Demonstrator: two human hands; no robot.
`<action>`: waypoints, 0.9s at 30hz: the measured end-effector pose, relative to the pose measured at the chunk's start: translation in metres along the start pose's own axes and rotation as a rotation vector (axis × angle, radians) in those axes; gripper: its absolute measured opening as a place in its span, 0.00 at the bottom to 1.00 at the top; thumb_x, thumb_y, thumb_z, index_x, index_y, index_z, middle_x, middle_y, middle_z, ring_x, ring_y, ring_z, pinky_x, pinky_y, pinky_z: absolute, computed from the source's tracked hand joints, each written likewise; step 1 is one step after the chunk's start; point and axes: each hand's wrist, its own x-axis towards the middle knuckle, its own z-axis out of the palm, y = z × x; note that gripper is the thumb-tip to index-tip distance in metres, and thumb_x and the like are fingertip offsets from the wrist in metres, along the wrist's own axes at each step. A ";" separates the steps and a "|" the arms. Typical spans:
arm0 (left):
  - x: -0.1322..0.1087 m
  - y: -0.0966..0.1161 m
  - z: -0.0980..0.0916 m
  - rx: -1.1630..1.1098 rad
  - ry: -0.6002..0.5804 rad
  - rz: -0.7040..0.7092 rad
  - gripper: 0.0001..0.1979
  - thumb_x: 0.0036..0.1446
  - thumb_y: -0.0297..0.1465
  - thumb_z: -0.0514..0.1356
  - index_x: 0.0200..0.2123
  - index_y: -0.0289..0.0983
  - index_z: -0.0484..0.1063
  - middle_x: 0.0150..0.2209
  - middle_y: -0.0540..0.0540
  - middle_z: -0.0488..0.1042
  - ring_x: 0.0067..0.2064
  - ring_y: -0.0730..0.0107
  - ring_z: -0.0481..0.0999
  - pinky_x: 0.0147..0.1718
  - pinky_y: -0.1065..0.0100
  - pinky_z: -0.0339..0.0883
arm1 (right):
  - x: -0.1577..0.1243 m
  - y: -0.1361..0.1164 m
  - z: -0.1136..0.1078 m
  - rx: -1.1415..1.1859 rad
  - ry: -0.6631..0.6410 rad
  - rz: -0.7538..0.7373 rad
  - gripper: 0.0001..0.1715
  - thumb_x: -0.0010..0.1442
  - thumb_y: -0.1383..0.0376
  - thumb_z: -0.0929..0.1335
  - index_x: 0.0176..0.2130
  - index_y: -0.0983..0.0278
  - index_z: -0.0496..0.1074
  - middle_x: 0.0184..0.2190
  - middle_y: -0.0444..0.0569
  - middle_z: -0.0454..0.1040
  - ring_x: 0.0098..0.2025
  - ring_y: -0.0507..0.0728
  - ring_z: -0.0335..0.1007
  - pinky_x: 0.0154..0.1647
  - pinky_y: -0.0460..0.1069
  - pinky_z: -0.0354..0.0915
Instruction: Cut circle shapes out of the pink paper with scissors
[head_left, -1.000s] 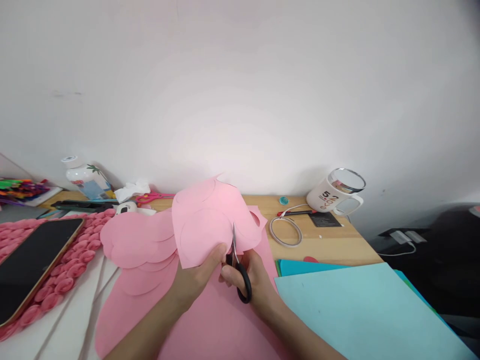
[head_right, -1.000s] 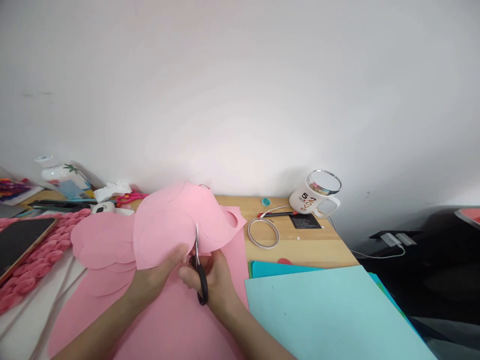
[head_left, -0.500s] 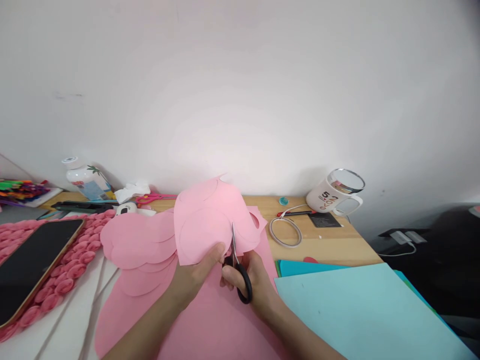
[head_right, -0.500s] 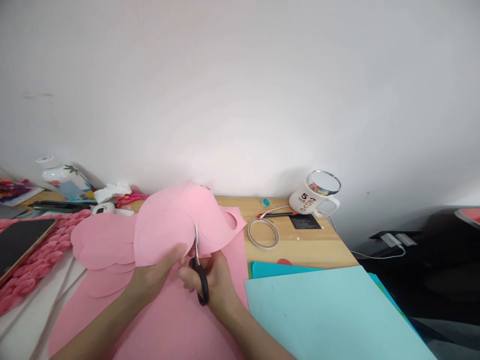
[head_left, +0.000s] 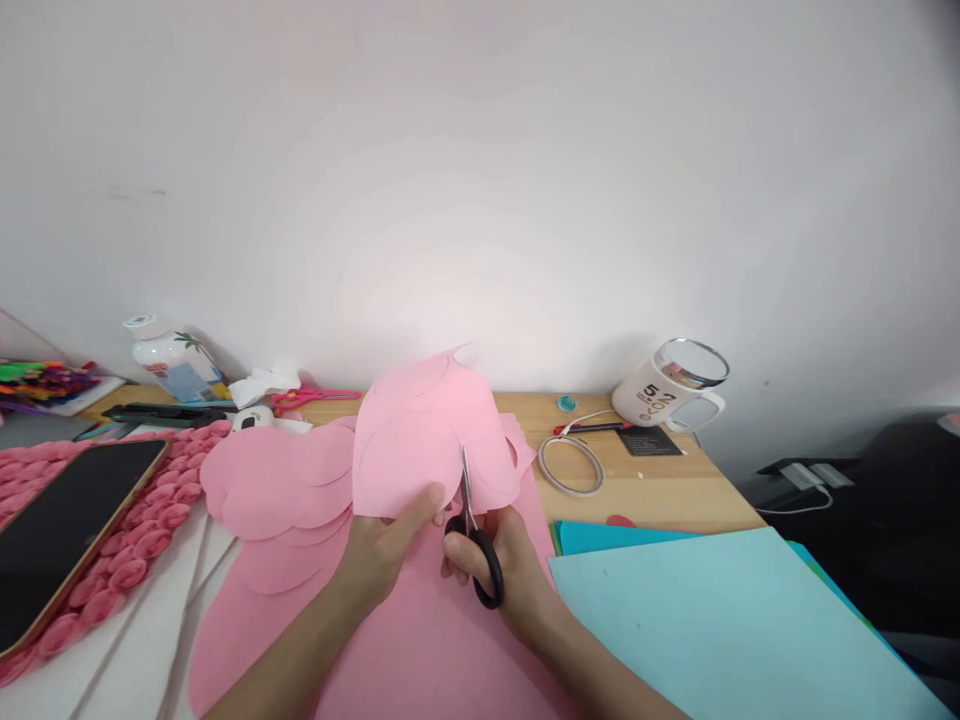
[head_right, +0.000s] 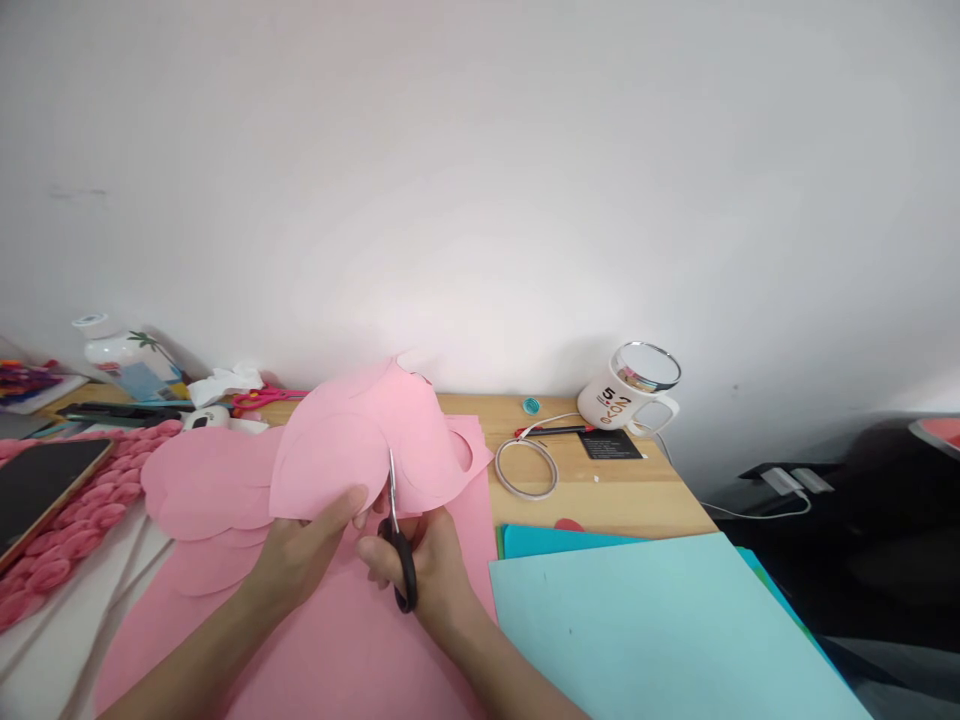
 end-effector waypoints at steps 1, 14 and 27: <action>0.000 0.000 0.000 0.006 0.002 0.007 0.12 0.54 0.33 0.57 0.20 0.37 0.64 0.16 0.52 0.68 0.16 0.71 0.69 0.15 0.68 0.66 | 0.000 0.001 0.000 0.005 -0.004 -0.002 0.14 0.45 0.60 0.69 0.21 0.65 0.62 0.12 0.39 0.60 0.16 0.49 0.57 0.17 0.43 0.55; -0.001 -0.003 -0.003 0.016 0.021 0.018 0.12 0.53 0.33 0.57 0.20 0.37 0.65 0.17 0.51 0.68 0.17 0.70 0.70 0.14 0.68 0.67 | 0.000 0.001 -0.001 -0.015 0.018 0.026 0.14 0.44 0.61 0.69 0.18 0.65 0.63 0.12 0.41 0.62 0.16 0.49 0.57 0.17 0.44 0.55; 0.001 -0.001 -0.004 0.247 0.224 0.090 0.12 0.47 0.36 0.60 0.17 0.37 0.66 0.20 0.48 0.71 0.26 0.65 0.73 0.26 0.66 0.71 | 0.001 0.007 -0.002 -0.047 -0.002 0.009 0.17 0.48 0.62 0.67 0.14 0.66 0.63 0.11 0.41 0.62 0.14 0.48 0.56 0.18 0.44 0.56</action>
